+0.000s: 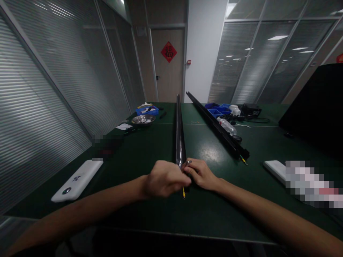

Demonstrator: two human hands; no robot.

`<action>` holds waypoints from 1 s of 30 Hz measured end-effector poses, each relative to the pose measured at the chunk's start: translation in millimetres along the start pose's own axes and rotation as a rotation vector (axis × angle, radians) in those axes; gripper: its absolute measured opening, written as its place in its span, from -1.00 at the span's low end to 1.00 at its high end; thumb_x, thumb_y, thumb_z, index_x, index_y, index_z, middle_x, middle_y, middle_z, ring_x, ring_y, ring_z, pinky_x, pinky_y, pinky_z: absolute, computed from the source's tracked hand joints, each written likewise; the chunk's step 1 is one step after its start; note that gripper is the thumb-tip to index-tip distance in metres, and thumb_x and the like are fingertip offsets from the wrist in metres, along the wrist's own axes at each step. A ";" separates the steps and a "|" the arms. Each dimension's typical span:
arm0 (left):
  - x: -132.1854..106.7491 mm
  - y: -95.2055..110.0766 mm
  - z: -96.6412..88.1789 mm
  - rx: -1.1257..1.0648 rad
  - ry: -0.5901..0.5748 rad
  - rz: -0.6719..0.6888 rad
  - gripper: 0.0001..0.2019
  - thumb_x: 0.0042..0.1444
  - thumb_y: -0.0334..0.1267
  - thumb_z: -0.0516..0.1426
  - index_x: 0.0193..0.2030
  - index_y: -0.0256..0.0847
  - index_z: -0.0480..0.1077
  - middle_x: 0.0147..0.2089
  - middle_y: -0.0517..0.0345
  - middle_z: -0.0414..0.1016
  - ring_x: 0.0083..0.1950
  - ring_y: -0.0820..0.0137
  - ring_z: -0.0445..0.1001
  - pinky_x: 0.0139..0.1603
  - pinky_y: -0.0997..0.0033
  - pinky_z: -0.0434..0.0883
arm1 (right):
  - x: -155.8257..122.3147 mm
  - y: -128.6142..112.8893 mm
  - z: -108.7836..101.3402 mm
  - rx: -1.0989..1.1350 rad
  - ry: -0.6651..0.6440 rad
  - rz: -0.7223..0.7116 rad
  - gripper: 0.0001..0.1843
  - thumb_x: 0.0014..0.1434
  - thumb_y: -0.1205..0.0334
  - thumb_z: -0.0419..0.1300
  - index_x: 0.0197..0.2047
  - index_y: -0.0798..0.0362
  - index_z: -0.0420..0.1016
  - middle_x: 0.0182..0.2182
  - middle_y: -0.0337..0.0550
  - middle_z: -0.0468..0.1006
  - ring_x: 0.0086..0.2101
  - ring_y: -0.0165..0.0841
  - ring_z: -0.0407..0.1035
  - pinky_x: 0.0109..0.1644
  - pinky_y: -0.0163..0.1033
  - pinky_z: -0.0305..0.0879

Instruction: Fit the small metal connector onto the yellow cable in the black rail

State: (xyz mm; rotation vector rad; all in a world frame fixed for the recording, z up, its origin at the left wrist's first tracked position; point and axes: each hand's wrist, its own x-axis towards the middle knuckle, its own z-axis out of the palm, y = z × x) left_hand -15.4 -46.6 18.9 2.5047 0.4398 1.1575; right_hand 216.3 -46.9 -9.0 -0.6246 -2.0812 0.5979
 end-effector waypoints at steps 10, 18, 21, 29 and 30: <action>19.5 -35.4 22.2 -0.043 -0.060 -0.365 -0.77 0.40 -0.22 0.01 -0.15 -0.19 0.47 -0.19 0.12 0.53 -0.11 0.28 0.45 0.01 0.29 0.36 | -2.4 4.0 3.4 -0.069 0.051 0.058 -0.76 0.46 0.23 0.06 -0.22 0.07 0.49 -0.36 -0.16 0.50 -0.37 -0.35 0.38 -0.24 -0.26 0.32; 19.8 -34.2 19.3 0.025 -0.274 -0.287 -0.85 0.24 -0.31 0.07 -0.10 -0.19 0.43 -0.08 0.08 0.51 0.00 0.21 0.39 0.16 0.16 0.23 | -4.0 1.6 3.3 -0.118 0.113 0.045 -0.76 0.46 0.20 0.06 -0.15 0.07 0.52 -0.37 -0.14 0.53 -0.40 -0.34 0.39 -0.26 -0.24 0.34; 18.9 -37.3 20.8 0.006 -0.318 -0.267 -0.83 0.23 -0.34 0.06 -0.09 -0.21 0.43 -0.08 0.07 0.51 0.00 0.23 0.41 0.19 0.12 0.18 | -3.8 2.0 3.4 -0.123 0.110 0.046 -0.76 0.46 0.21 0.06 -0.14 0.07 0.53 -0.36 -0.14 0.54 -0.39 -0.34 0.40 -0.25 -0.25 0.34; 19.1 -39.3 21.4 0.007 -0.341 -0.258 -0.83 0.23 -0.37 0.03 -0.12 -0.21 0.42 -0.13 0.09 0.50 -0.03 0.24 0.41 0.18 0.13 0.15 | -4.4 3.2 3.5 -0.135 0.087 0.050 -0.77 0.47 0.20 0.07 -0.15 0.07 0.52 -0.38 -0.17 0.51 -0.40 -0.35 0.39 -0.29 -0.27 0.32; 19.3 -38.7 21.2 0.009 -0.341 -0.260 -0.84 0.22 -0.37 0.03 -0.13 -0.20 0.41 -0.13 0.10 0.50 -0.03 0.24 0.41 0.18 0.13 0.15 | -4.4 3.4 3.4 -0.132 0.083 0.051 -0.77 0.47 0.20 0.06 -0.15 0.07 0.52 -0.38 -0.17 0.51 -0.40 -0.35 0.40 -0.29 -0.27 0.32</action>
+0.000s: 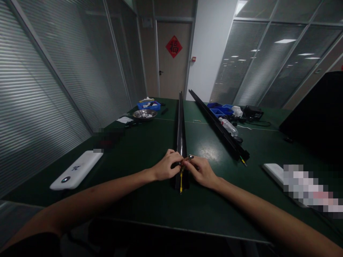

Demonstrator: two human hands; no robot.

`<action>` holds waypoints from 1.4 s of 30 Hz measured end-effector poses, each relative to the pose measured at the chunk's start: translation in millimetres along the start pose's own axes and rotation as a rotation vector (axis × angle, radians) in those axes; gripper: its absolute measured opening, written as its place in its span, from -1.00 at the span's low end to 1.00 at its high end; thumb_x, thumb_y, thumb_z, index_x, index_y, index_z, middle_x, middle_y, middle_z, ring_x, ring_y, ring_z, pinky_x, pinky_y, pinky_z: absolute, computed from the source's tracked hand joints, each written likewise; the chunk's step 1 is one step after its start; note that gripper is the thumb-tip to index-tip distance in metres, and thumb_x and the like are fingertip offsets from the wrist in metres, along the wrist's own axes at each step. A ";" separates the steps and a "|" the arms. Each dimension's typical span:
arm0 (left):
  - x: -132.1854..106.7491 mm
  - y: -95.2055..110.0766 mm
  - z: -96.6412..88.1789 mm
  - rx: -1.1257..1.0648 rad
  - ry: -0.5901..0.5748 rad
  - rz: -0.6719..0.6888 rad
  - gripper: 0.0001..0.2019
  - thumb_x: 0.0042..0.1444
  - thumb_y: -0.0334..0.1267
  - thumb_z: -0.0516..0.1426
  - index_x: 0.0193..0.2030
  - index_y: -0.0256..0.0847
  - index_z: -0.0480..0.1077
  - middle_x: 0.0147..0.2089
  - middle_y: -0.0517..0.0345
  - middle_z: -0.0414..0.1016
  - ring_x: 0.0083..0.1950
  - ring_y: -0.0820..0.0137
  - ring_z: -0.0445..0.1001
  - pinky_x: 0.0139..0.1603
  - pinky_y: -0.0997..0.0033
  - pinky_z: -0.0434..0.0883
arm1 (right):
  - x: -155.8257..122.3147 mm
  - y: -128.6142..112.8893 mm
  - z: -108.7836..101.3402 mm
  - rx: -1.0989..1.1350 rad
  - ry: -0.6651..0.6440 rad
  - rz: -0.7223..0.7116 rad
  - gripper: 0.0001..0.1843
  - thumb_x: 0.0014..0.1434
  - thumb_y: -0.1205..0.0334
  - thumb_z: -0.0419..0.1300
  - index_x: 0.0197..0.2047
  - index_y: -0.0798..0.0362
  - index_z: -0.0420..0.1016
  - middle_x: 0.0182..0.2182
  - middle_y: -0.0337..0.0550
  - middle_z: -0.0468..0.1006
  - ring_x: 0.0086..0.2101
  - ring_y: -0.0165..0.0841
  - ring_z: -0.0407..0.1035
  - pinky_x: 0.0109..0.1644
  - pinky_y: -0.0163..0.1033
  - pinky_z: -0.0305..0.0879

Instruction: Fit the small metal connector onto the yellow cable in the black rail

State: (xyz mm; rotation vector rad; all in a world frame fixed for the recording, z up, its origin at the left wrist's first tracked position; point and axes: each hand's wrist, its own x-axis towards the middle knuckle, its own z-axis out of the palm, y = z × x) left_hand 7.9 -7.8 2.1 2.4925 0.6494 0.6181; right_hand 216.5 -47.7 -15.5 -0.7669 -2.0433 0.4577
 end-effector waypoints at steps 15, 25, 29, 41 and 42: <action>-0.1 -2.5 4.1 0.031 0.017 0.009 -0.83 0.22 -0.41 0.00 -0.19 -0.21 0.41 -0.19 0.11 0.49 -0.06 0.26 0.42 0.16 0.16 0.16 | -1.4 1.7 1.1 -0.011 -0.004 0.027 -0.76 0.47 0.20 0.06 -0.16 0.05 0.53 -0.36 -0.15 0.55 -0.37 -0.33 0.43 -0.25 -0.24 0.32; -0.7 -4.6 3.6 0.041 -0.001 0.007 -0.84 0.24 -0.41 0.01 -0.20 -0.20 0.41 -0.18 0.12 0.50 -0.05 0.27 0.42 0.18 0.16 0.15 | -0.4 2.8 -0.1 0.047 -0.012 0.002 -0.74 0.48 0.20 0.04 -0.18 0.05 0.52 -0.34 -0.13 0.56 -0.34 -0.32 0.45 -0.23 -0.23 0.35; -1.2 -5.2 4.1 0.041 0.002 0.003 -0.83 0.22 -0.42 0.01 -0.18 -0.21 0.42 -0.16 0.11 0.50 -0.05 0.25 0.42 0.18 0.13 0.16 | -1.8 2.2 1.2 0.020 -0.007 0.027 -0.75 0.48 0.20 0.05 -0.16 0.05 0.52 -0.35 -0.14 0.55 -0.36 -0.32 0.44 -0.24 -0.22 0.33; -1.1 -6.9 5.0 0.062 0.002 0.020 -0.85 0.19 -0.44 0.01 -0.22 -0.21 0.39 -0.21 0.14 0.47 -0.05 0.28 0.42 0.15 0.18 0.15 | 0.3 3.9 0.4 0.070 -0.032 -0.009 -0.73 0.48 0.20 0.03 -0.19 0.06 0.51 -0.34 -0.13 0.54 -0.33 -0.31 0.44 -0.22 -0.23 0.33; -1.0 -7.0 5.1 0.063 0.007 0.022 -0.85 0.19 -0.45 0.01 -0.22 -0.21 0.39 -0.21 0.14 0.47 -0.06 0.28 0.42 0.16 0.18 0.14 | -0.2 4.3 0.8 0.062 -0.028 -0.012 -0.73 0.48 0.20 0.03 -0.19 0.06 0.51 -0.33 -0.13 0.54 -0.33 -0.32 0.43 -0.23 -0.23 0.33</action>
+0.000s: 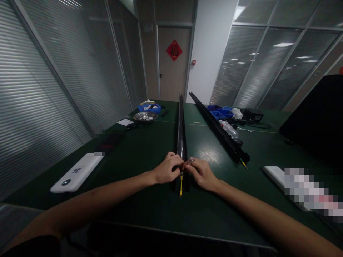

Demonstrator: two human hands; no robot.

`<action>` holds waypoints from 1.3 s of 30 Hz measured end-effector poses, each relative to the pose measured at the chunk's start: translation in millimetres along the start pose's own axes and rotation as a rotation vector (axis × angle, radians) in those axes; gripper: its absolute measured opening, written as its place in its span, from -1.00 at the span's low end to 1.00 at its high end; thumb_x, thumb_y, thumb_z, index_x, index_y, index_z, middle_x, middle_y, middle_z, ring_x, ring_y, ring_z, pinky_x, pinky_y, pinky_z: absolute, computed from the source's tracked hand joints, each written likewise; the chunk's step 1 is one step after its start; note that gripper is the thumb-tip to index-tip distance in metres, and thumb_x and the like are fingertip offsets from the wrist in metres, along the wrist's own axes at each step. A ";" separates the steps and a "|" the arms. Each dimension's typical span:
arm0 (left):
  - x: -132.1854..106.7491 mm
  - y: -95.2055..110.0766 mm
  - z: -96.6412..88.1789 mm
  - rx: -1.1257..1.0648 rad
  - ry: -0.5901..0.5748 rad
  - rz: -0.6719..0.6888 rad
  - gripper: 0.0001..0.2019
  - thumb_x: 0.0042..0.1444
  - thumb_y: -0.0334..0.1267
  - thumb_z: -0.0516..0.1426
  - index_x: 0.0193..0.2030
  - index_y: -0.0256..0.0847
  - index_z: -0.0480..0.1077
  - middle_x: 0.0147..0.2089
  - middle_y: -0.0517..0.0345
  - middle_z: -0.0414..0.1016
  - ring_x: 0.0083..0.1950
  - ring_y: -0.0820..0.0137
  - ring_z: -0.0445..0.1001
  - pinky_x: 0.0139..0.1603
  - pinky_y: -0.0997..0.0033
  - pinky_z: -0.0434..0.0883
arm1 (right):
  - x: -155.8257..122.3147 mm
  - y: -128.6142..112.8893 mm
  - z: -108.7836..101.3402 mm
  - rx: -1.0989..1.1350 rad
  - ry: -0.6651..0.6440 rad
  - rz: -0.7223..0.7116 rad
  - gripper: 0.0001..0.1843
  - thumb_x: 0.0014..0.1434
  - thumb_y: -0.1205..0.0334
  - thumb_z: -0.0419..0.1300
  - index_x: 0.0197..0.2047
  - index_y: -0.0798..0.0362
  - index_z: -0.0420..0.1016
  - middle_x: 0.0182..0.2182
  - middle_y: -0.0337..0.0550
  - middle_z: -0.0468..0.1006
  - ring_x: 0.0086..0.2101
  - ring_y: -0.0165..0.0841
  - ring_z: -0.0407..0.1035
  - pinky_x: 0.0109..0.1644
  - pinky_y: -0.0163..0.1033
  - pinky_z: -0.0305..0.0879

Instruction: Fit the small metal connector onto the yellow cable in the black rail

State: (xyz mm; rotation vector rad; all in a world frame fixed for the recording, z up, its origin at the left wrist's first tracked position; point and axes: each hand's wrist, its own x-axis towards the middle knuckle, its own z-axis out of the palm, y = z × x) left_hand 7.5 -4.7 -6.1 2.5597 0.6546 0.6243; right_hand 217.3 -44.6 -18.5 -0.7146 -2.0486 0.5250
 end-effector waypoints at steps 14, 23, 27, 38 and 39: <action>0.9 4.1 -3.1 -0.007 -0.023 -0.013 -0.84 0.21 -0.44 0.01 -0.23 -0.21 0.40 -0.21 0.14 0.50 -0.06 0.28 0.42 0.16 0.17 0.15 | 0.7 -2.1 -2.0 -0.003 -0.026 -0.008 -0.71 0.49 0.17 0.01 -0.19 0.04 0.50 -0.33 -0.13 0.53 -0.33 -0.31 0.43 -0.22 -0.21 0.35; 0.7 2.7 -2.1 -0.014 -0.014 -0.009 -0.83 0.19 -0.45 0.01 -0.19 -0.21 0.40 -0.18 0.13 0.50 -0.04 0.27 0.42 0.18 0.16 0.15 | -1.0 -1.8 -0.8 -0.038 -0.005 0.012 -0.75 0.48 0.19 0.03 -0.14 0.04 0.51 -0.32 -0.12 0.54 -0.33 -0.30 0.43 -0.23 -0.21 0.34; 1.1 2.5 -1.9 -0.012 -0.023 -0.015 -0.83 0.19 -0.44 0.01 -0.19 -0.20 0.41 -0.16 0.12 0.51 -0.04 0.26 0.42 0.18 0.15 0.15 | -0.9 -0.9 -0.9 -0.028 0.007 0.009 -0.72 0.48 0.17 0.02 -0.16 0.04 0.52 -0.32 -0.11 0.55 -0.33 -0.30 0.44 -0.23 -0.20 0.35; 1.4 2.7 -2.3 -0.016 -0.027 -0.024 -0.82 0.21 -0.43 0.00 -0.18 -0.20 0.42 -0.18 0.12 0.51 -0.04 0.26 0.42 0.19 0.16 0.16 | -0.3 -1.5 -1.0 -0.035 -0.003 0.024 -0.73 0.49 0.16 0.03 -0.14 0.03 0.52 -0.33 -0.14 0.55 -0.33 -0.31 0.44 -0.22 -0.21 0.35; 1.4 2.9 -2.5 -0.016 -0.028 -0.023 -0.82 0.21 -0.43 0.00 -0.18 -0.20 0.42 -0.18 0.12 0.51 -0.04 0.26 0.41 0.19 0.16 0.15 | -0.3 -1.1 -1.0 -0.031 -0.006 0.020 -0.73 0.49 0.16 0.03 -0.14 0.04 0.52 -0.32 -0.14 0.55 -0.33 -0.31 0.44 -0.21 -0.21 0.35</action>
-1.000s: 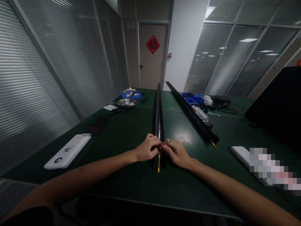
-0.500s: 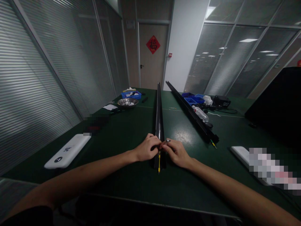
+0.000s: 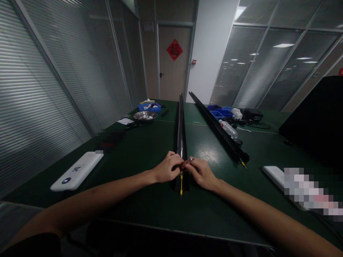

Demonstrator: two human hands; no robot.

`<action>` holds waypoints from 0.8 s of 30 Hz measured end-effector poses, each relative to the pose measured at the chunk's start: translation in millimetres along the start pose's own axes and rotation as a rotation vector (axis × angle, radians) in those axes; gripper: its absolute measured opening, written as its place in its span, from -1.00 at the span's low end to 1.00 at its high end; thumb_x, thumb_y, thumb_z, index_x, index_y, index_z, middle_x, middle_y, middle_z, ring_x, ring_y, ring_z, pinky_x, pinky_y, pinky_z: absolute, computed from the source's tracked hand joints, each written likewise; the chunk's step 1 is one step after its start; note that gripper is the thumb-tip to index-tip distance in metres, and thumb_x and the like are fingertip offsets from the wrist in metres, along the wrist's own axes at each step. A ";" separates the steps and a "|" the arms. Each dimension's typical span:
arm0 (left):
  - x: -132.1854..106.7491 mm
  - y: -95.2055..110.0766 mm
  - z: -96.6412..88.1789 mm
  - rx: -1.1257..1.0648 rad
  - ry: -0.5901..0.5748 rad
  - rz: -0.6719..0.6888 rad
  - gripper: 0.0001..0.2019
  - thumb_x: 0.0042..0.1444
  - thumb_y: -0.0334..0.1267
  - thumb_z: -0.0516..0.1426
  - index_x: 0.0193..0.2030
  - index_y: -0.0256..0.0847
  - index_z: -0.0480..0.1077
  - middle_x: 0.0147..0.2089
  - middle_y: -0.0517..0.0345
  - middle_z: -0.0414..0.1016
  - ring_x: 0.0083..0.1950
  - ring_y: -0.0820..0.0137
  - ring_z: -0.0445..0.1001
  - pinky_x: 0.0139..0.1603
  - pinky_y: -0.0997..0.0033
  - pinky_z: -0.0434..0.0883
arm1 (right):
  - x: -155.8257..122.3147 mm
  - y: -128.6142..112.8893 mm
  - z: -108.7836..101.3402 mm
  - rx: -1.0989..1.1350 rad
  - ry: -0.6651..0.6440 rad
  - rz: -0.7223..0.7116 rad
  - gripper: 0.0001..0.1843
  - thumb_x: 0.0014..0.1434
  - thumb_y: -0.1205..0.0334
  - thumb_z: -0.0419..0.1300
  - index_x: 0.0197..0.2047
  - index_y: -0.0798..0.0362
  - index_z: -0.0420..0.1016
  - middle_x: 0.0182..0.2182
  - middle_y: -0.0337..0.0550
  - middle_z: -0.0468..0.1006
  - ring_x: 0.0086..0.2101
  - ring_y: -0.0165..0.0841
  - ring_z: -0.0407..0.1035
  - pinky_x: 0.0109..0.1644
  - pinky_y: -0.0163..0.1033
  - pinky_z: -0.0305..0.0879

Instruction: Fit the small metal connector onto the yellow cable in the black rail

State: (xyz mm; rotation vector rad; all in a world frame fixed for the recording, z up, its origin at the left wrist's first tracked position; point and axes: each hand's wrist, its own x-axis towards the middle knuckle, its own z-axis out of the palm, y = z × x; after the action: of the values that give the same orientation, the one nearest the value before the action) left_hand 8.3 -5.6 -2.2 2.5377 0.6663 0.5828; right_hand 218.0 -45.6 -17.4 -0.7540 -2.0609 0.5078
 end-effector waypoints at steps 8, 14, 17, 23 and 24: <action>-0.3 3.2 -1.7 -0.007 0.006 0.016 -0.83 0.18 -0.44 0.00 -0.21 -0.20 0.39 -0.19 0.12 0.50 -0.05 0.26 0.42 0.17 0.15 0.15 | 0.6 0.1 -0.6 0.027 -0.019 0.000 -0.73 0.49 0.17 0.02 -0.15 0.04 0.51 -0.32 -0.14 0.55 -0.32 -0.31 0.44 -0.21 -0.21 0.35; 0.0 2.7 -0.6 -0.001 0.018 0.031 -0.84 0.18 -0.44 0.00 -0.22 -0.21 0.38 -0.22 0.13 0.48 -0.07 0.27 0.41 0.15 0.16 0.14 | 0.8 -0.2 -0.5 0.028 -0.019 0.001 -0.70 0.50 0.15 0.00 -0.17 0.05 0.51 -0.31 -0.12 0.55 -0.32 -0.31 0.44 -0.20 -0.21 0.34; 0.1 2.3 0.2 -0.001 0.020 0.034 -0.83 0.17 -0.45 -0.01 -0.22 -0.21 0.38 -0.23 0.14 0.47 -0.06 0.28 0.41 0.15 0.17 0.14 | 0.7 1.2 0.0 0.028 -0.016 -0.003 -0.68 0.50 0.14 0.00 -0.18 0.05 0.50 -0.34 -0.14 0.53 -0.34 -0.32 0.42 -0.22 -0.23 0.33; 0.1 2.9 -0.3 -0.008 0.024 0.040 -0.84 0.18 -0.44 0.00 -0.22 -0.21 0.38 -0.22 0.15 0.47 -0.07 0.28 0.41 0.15 0.18 0.13 | 1.2 0.8 -0.1 0.037 -0.017 -0.012 -0.70 0.50 0.15 0.00 -0.18 0.04 0.50 -0.34 -0.13 0.53 -0.34 -0.32 0.43 -0.22 -0.22 0.33; 0.1 3.0 -0.5 -0.008 0.022 0.041 -0.85 0.18 -0.44 0.00 -0.23 -0.21 0.38 -0.23 0.15 0.46 -0.07 0.28 0.41 0.15 0.19 0.13 | 1.2 0.6 -0.2 0.037 -0.018 -0.011 -0.70 0.50 0.15 0.00 -0.18 0.04 0.50 -0.33 -0.13 0.53 -0.33 -0.31 0.43 -0.22 -0.22 0.34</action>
State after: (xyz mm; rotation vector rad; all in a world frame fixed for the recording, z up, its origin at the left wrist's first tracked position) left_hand 9.1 -7.7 -0.2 2.5459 0.6200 0.6266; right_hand 217.8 -44.3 -16.9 -0.7187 -2.0654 0.5474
